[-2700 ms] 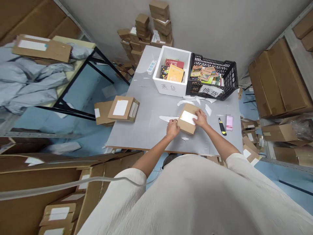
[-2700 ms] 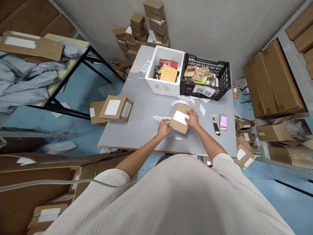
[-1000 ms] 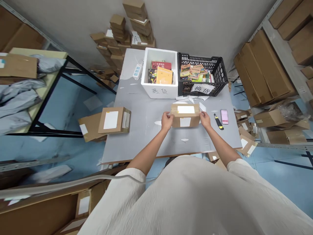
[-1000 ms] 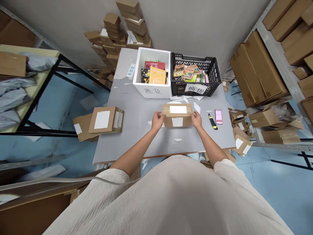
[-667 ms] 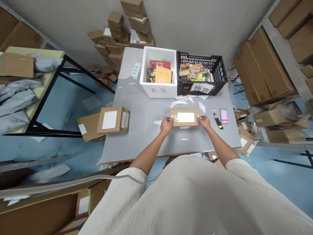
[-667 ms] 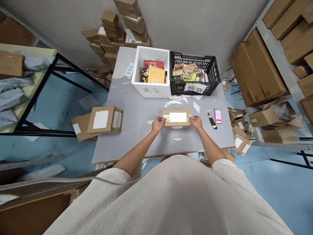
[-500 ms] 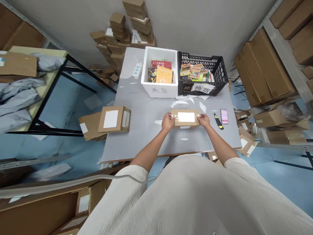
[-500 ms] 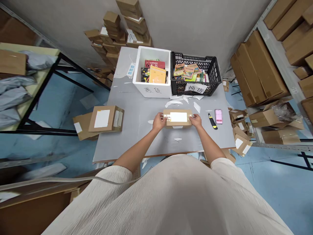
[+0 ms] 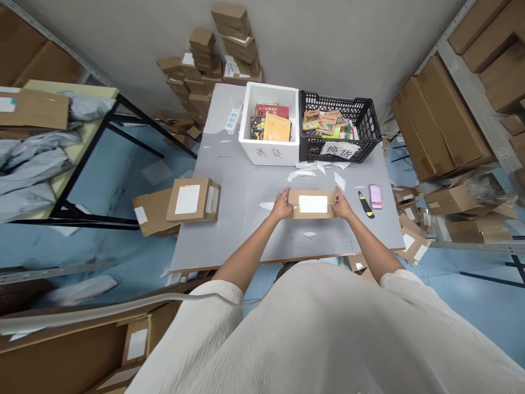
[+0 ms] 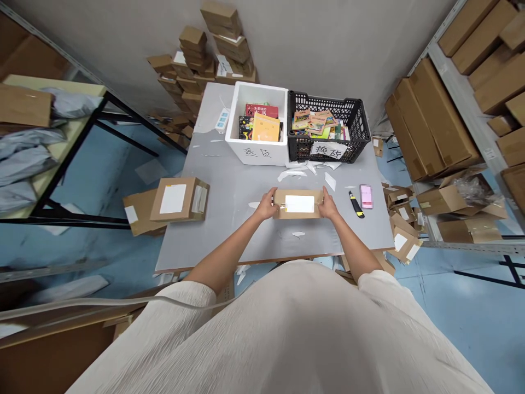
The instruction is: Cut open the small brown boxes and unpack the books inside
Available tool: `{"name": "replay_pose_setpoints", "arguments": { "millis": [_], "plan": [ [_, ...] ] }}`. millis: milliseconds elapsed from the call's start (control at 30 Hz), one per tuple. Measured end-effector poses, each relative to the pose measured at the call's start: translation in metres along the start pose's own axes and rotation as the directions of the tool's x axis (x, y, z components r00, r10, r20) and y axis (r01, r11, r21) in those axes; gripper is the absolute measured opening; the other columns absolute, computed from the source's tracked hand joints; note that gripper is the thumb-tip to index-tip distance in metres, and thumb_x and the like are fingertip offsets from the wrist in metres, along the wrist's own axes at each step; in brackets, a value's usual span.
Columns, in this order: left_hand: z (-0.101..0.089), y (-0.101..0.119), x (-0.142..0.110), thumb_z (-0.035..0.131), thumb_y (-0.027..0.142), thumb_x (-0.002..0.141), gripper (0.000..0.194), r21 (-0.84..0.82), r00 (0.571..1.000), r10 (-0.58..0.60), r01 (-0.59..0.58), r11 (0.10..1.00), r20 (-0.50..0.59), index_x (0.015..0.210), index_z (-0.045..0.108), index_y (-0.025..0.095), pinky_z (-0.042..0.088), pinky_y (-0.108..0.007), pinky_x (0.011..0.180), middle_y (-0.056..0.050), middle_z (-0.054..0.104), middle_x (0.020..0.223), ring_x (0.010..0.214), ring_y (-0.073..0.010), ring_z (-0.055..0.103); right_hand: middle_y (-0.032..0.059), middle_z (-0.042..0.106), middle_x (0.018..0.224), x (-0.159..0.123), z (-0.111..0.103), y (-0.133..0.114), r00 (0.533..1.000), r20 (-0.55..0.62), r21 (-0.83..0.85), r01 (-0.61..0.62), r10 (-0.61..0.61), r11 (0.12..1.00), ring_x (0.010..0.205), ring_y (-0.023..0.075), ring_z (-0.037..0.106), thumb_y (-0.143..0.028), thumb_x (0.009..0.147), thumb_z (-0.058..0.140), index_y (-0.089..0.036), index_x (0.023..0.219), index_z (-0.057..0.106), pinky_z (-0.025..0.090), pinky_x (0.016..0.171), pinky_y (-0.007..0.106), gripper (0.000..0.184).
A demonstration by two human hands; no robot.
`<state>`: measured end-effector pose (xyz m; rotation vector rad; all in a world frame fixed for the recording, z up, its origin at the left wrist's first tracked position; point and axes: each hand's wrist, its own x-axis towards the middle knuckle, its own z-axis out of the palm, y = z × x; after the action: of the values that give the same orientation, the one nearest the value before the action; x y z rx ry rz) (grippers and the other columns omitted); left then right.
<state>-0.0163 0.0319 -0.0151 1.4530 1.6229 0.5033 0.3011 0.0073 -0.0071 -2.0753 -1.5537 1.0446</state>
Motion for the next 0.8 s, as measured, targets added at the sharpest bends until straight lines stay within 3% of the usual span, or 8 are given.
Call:
{"name": "replay_pose_setpoints", "arguments": {
  "millis": [133,233,367,500,633,800],
  "plan": [
    [0.004,0.003,-0.023,0.075,0.015,0.081,0.092,0.008,0.999,-0.013,0.013,1.000,-0.029,0.169,0.052,0.030,0.057,-0.047,0.118,-0.014,0.067,0.147,0.130,-0.0341,0.071,0.0149,0.068,0.144,-0.017,-0.005,-0.003,0.999,0.009,-0.045,0.035,-0.034,0.998,0.117,0.0305,0.073,-0.023,0.085,0.067,-0.025,0.176,0.044,0.058,0.118,0.052,0.094],
    [0.004,0.010,-0.030,0.073,0.021,0.087,0.076,-0.033,0.996,0.001,-0.004,0.999,-0.085,0.161,0.056,0.030,0.057,-0.047,0.115,-0.013,0.067,0.148,0.129,-0.0334,0.071,0.0138,0.071,0.140,-0.023,-0.009,-0.009,0.999,-0.016,0.004,0.035,-0.035,0.999,0.114,0.0307,0.074,-0.025,0.084,0.069,-0.025,0.166,0.052,0.061,0.114,0.052,0.083],
    [-0.001,0.019,-0.027,0.069,0.029,0.097,0.047,-0.088,0.978,0.076,-0.095,0.992,-0.194,0.143,0.061,0.029,0.055,-0.045,0.115,-0.011,0.063,0.148,0.130,-0.0297,0.068,0.0103,0.075,0.136,-0.026,-0.012,-0.019,0.995,-0.074,0.146,0.079,-0.069,0.986,0.114,0.0300,0.075,-0.042,0.091,0.069,-0.029,0.150,0.057,0.063,0.106,0.050,0.062],
    [0.002,0.014,-0.024,0.068,0.030,0.100,0.020,-0.091,0.979,0.002,-0.021,0.996,-0.206,0.117,0.058,0.027,0.056,-0.043,0.109,-0.010,0.064,0.133,0.122,-0.0271,0.066,0.0083,0.078,0.132,-0.029,-0.004,-0.023,0.996,-0.083,0.192,0.032,-0.016,0.981,0.116,0.0284,0.076,-0.050,0.094,0.066,-0.029,0.125,0.061,0.061,0.105,0.046,0.038],
    [0.014,-0.005,-0.031,0.067,0.025,0.097,0.019,-0.038,0.985,-0.103,0.099,0.994,-0.138,0.106,0.051,0.027,0.056,-0.041,0.104,-0.008,0.062,0.123,0.110,-0.0243,0.068,0.0071,0.081,0.117,-0.036,0.009,-0.013,0.996,-0.057,0.113,-0.064,0.071,0.992,0.110,0.0285,0.077,-0.044,0.093,0.066,-0.028,0.116,0.061,0.060,0.103,0.044,0.028],
    [0.021,-0.023,-0.042,0.061,0.029,0.102,0.023,0.037,0.984,-0.125,0.131,0.991,-0.129,0.122,0.052,0.028,0.056,-0.043,0.102,-0.011,0.063,0.136,0.110,-0.0259,0.072,0.0034,0.080,0.098,-0.043,0.013,0.007,0.993,-0.062,0.048,-0.100,0.103,0.994,0.104,0.0293,0.076,-0.040,0.093,0.065,-0.029,0.120,0.063,0.059,0.098,0.043,0.029]
  ]
}}
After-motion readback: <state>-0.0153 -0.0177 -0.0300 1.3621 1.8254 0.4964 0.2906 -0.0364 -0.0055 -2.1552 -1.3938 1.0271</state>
